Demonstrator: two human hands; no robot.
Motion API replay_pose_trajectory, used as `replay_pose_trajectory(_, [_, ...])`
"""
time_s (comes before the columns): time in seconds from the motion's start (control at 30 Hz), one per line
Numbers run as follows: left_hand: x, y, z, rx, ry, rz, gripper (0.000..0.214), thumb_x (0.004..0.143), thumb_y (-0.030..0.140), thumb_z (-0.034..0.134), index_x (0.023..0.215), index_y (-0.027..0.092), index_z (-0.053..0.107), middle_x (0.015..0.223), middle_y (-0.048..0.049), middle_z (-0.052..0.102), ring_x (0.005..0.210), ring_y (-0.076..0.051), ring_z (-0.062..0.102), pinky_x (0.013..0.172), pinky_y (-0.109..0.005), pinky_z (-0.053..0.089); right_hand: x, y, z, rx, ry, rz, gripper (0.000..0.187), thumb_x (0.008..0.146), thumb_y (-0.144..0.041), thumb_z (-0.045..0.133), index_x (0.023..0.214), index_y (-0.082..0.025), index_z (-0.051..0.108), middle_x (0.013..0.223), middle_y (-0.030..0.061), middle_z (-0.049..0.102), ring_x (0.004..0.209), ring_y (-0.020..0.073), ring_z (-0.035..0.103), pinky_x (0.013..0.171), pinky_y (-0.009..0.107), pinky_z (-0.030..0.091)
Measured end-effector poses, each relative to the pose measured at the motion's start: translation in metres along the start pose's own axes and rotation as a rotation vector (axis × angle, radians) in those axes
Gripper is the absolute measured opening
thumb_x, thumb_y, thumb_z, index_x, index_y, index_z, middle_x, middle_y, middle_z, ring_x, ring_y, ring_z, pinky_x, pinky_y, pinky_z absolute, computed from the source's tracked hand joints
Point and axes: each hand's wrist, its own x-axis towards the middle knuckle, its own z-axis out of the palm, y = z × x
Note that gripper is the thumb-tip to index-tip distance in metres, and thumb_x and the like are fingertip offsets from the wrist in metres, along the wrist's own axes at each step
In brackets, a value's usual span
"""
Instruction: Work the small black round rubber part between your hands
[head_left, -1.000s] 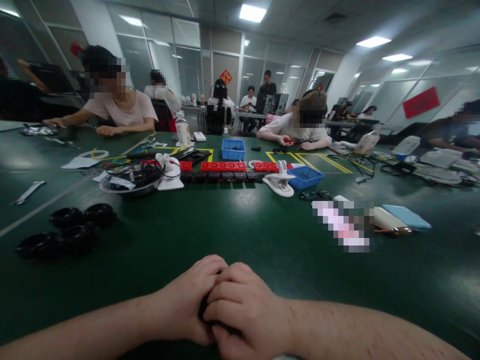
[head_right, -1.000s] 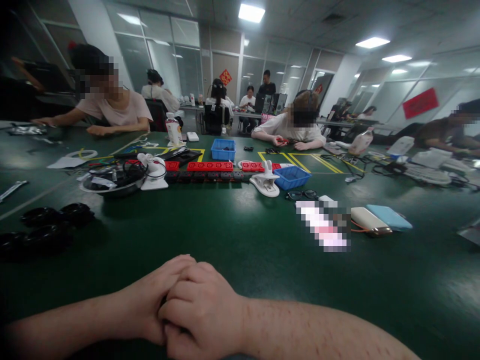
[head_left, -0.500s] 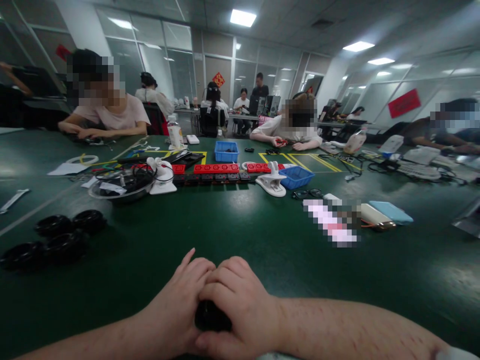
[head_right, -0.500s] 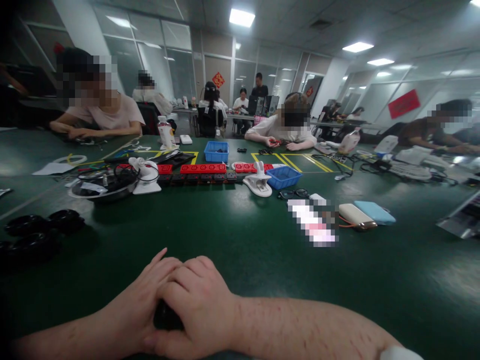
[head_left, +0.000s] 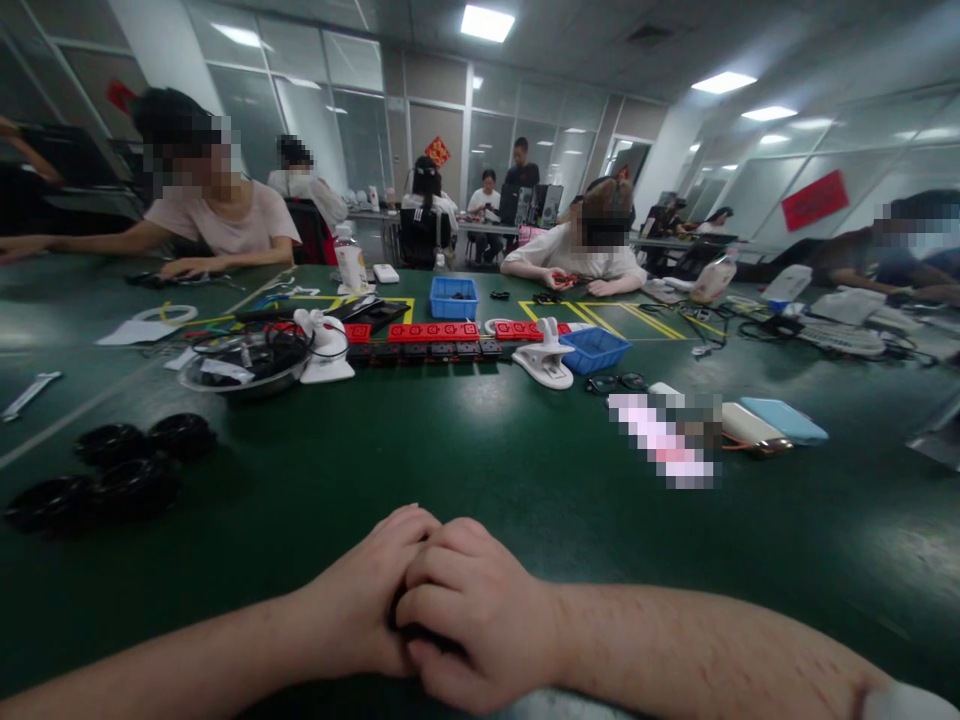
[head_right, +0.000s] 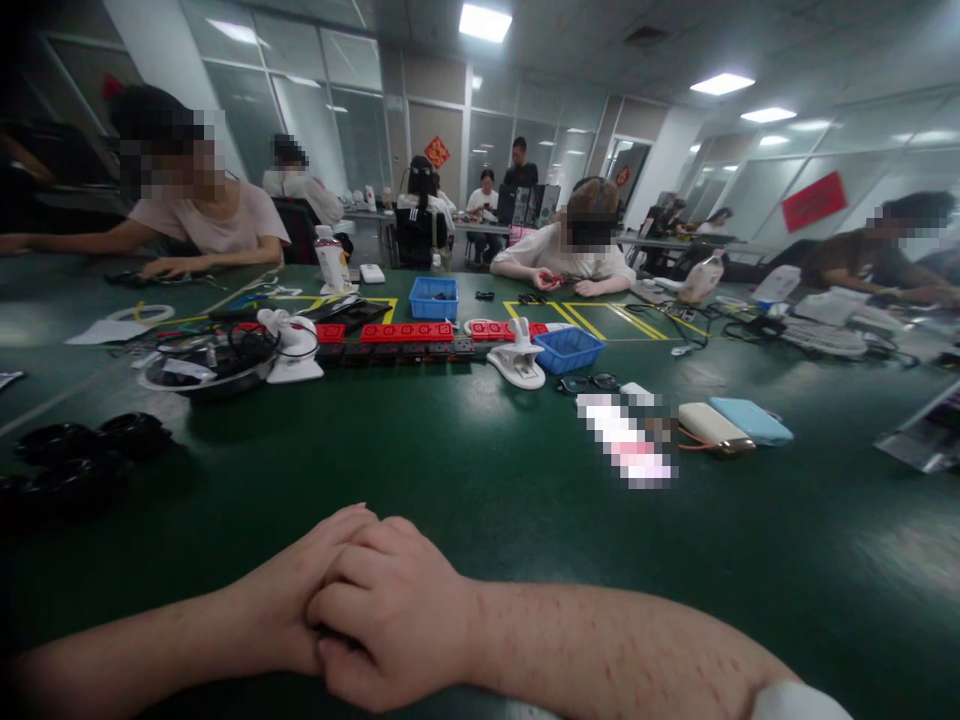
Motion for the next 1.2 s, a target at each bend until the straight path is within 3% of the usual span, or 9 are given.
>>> replay_pose_trajectory(0.2, [-0.0019, -0.0021, 0.0007, -0.011, -0.003, 0.009, 0.054, 0.054, 0.027, 0.070, 0.104, 0.019, 0.051, 0.108, -0.0054, 0.051, 0.105, -0.027, 0.047, 0.107, -0.049, 0.021, 0.0026, 0.0018, -0.0021, 0.070, 0.024, -0.081, 0.019, 0.073, -0.023, 0.040, 0.076, -0.016, 0.058, 0.076, 0.0033, 0.059, 0.075, 0.0155, 0.050, 0.073, 0.031, 0.040])
replay_pose_trajectory(0.33, [-0.0010, 0.0010, -0.0011, 0.003, 0.047, 0.025, 0.055, 0.056, 0.034, 0.072, 0.105, 0.019, 0.053, 0.102, -0.0036, 0.053, 0.101, -0.025, 0.049, 0.108, -0.049, 0.017, 0.0041, -0.0014, -0.0053, 0.109, 0.027, -0.072, 0.020, 0.076, -0.023, 0.042, 0.087, -0.015, 0.056, 0.083, 0.0049, 0.061, 0.081, 0.0172, 0.052, 0.077, 0.033, 0.040])
replay_pose_trajectory(0.47, [-0.0011, 0.0054, -0.0040, 0.038, 0.107, -0.017, 0.058, 0.054, 0.043, 0.074, 0.103, 0.019, 0.055, 0.098, -0.0041, 0.052, 0.099, -0.025, 0.049, 0.108, -0.053, 0.012, 0.0040, -0.0047, -0.0078, 0.107, 0.077, 0.016, 0.032, 0.083, -0.038, 0.047, 0.102, -0.013, 0.051, 0.094, 0.0090, 0.059, 0.089, 0.0202, 0.052, 0.079, 0.036, 0.039])
replay_pose_trajectory(0.6, [-0.0024, 0.0075, -0.0033, 0.037, 0.134, -0.095, 0.050, 0.057, 0.040, 0.074, 0.098, 0.017, 0.057, 0.094, -0.0041, 0.052, 0.096, -0.024, 0.051, 0.108, -0.054, 0.013, 0.0019, -0.0046, -0.0073, 0.059, 0.124, 0.125, 0.046, 0.083, -0.057, 0.042, 0.097, -0.014, 0.050, 0.087, 0.0082, 0.057, 0.080, 0.0205, 0.050, 0.073, 0.037, 0.038])
replay_pose_trajectory(0.93, [-0.0010, 0.0034, -0.0021, -0.012, 0.099, -0.061, 0.049, 0.059, 0.037, 0.074, 0.101, 0.019, 0.056, 0.099, -0.0042, 0.055, 0.097, -0.024, 0.052, 0.108, -0.053, 0.015, 0.0020, -0.0026, -0.0065, 0.004, 0.116, 0.138, 0.049, 0.084, -0.059, 0.037, 0.097, -0.014, 0.051, 0.085, 0.0073, 0.057, 0.078, 0.0194, 0.050, 0.071, 0.036, 0.036])
replay_pose_trajectory(1.07, [0.0010, 0.0021, -0.0041, -0.062, 0.073, 0.004, 0.041, 0.057, 0.031, 0.076, 0.092, 0.020, 0.058, 0.096, -0.0028, 0.054, 0.093, -0.023, 0.050, 0.102, -0.048, 0.029, 0.0014, -0.0004, -0.0028, -0.027, 0.085, 0.141, 0.034, 0.085, -0.047, 0.041, 0.081, -0.015, 0.054, 0.077, 0.0044, 0.057, 0.073, 0.0171, 0.049, 0.068, 0.033, 0.036])
replay_pose_trajectory(1.2, [0.0033, 0.0014, -0.0077, -0.144, 0.058, 0.051, 0.047, 0.050, 0.017, 0.074, 0.093, 0.022, 0.057, 0.100, -0.0015, 0.051, 0.094, -0.022, 0.048, 0.087, -0.034, 0.043, 0.0019, 0.0025, -0.0013, 0.039, 0.065, 0.002, 0.019, 0.077, -0.028, 0.041, 0.077, -0.016, 0.057, 0.076, 0.0034, 0.057, 0.074, 0.0153, 0.048, 0.069, 0.030, 0.038])
